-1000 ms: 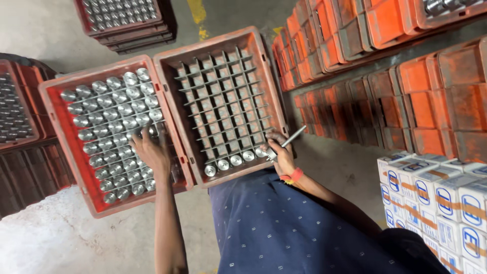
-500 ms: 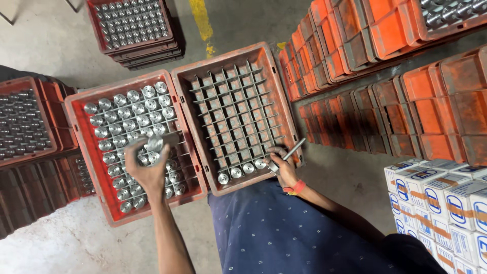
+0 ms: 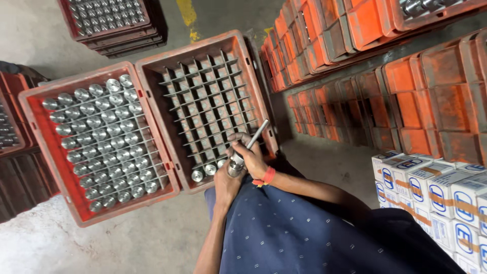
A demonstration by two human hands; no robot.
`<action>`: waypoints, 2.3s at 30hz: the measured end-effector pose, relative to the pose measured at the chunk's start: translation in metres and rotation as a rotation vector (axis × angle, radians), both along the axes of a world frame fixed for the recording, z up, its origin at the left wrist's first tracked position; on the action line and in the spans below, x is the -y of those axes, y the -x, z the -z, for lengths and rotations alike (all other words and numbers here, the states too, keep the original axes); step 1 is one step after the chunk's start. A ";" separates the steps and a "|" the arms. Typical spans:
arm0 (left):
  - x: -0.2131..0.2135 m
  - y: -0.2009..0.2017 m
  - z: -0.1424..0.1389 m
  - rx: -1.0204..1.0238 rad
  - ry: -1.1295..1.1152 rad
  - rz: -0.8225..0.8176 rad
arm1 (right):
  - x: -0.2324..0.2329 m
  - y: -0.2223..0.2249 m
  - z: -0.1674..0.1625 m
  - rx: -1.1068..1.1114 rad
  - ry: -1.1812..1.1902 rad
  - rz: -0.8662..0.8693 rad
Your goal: The person picks small turned metal parts one at a time from a red tray and places each into a compartment of a divided plastic crate, while holding a metal rod in the other hand. The person continues transferring parts until the crate compartments fill with parts placed upright.
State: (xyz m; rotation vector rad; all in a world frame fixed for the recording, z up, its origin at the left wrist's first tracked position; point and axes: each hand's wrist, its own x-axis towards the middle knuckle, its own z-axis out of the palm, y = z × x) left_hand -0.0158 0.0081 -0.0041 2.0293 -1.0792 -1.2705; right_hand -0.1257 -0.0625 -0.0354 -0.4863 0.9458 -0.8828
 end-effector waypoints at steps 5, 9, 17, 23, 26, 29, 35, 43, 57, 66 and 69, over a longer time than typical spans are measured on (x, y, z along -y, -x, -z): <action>0.003 0.034 0.002 -0.002 0.021 0.078 | -0.003 0.038 -0.011 -0.048 0.227 -0.201; 0.005 0.056 -0.001 -0.026 -0.027 0.097 | 0.006 0.065 -0.004 -0.040 0.084 -0.262; 0.014 0.065 -0.040 0.115 -0.157 0.185 | 0.047 0.109 0.018 0.001 0.014 -0.034; 0.014 0.050 -0.038 0.249 0.396 0.368 | 0.075 0.139 0.022 -0.003 0.044 0.110; 0.008 0.040 -0.024 0.211 0.216 0.342 | 0.051 0.134 0.023 -0.003 0.043 0.146; 0.000 0.004 -0.012 0.152 0.324 0.232 | 0.025 0.125 0.024 -0.036 -0.034 0.192; 0.023 -0.159 -0.007 0.574 0.193 -0.060 | -0.004 0.095 0.028 -0.057 -0.050 0.267; 0.127 -0.251 -0.013 0.789 0.298 -0.019 | -0.025 0.022 0.032 -0.025 -0.034 0.251; 0.160 -0.249 -0.025 0.819 0.278 0.123 | -0.050 0.004 0.015 -0.160 -0.073 0.220; 0.047 -0.232 -0.040 0.016 0.766 -0.413 | -0.048 0.029 0.021 -0.220 -0.074 0.142; 0.033 -0.166 -0.001 -0.593 0.235 -0.513 | -0.036 0.017 0.023 -0.150 -0.027 0.051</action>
